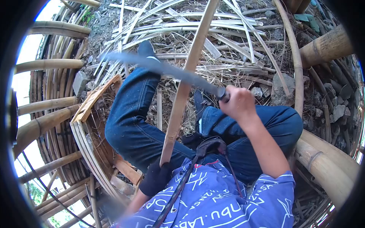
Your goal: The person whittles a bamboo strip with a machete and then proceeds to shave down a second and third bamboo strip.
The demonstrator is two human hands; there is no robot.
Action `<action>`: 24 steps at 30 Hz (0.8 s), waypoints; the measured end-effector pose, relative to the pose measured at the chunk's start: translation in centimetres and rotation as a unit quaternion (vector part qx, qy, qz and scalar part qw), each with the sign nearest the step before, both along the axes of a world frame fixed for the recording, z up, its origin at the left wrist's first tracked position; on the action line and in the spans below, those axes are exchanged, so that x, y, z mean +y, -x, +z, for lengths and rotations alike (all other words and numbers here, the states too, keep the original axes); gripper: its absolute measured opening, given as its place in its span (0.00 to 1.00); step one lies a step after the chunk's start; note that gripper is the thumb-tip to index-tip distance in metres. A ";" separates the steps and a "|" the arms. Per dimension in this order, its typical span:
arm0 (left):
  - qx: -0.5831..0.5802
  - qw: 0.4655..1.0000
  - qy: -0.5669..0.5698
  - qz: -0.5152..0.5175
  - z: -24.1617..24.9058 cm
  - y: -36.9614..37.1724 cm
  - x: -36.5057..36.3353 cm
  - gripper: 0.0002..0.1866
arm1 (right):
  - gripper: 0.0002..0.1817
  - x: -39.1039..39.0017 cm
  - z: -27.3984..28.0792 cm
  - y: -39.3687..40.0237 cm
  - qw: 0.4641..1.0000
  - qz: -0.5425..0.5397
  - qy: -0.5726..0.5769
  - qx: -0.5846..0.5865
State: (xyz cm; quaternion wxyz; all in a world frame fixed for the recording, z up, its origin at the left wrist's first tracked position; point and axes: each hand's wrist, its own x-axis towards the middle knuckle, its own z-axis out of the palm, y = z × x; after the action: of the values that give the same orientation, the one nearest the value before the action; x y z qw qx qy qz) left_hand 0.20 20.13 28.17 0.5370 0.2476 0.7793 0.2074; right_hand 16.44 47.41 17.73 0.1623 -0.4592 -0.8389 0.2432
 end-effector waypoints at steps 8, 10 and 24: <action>-0.151 0.983 -0.012 0.101 -1.6 2.0 -0.9 0.12 | 0.09 -1.7 -1.9 1.1 0.999 0.004 -0.004 -0.037; -0.135 0.987 -0.008 0.087 -1.2 2.3 -0.3 0.13 | 0.10 -1.8 -1.2 1.0 0.999 0.013 0.005 -0.031; -0.224 0.973 -0.019 0.058 -1.1 2.8 0.1 0.16 | 0.09 -10.5 -0.1 1.5 0.905 0.015 0.354 0.237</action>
State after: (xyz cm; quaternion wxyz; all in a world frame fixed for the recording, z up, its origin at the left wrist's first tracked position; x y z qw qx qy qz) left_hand -2.60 20.20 27.04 0.6804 0.1594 0.6480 0.3030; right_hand 14.92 36.87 17.59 0.1799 -0.4027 -0.6412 0.6279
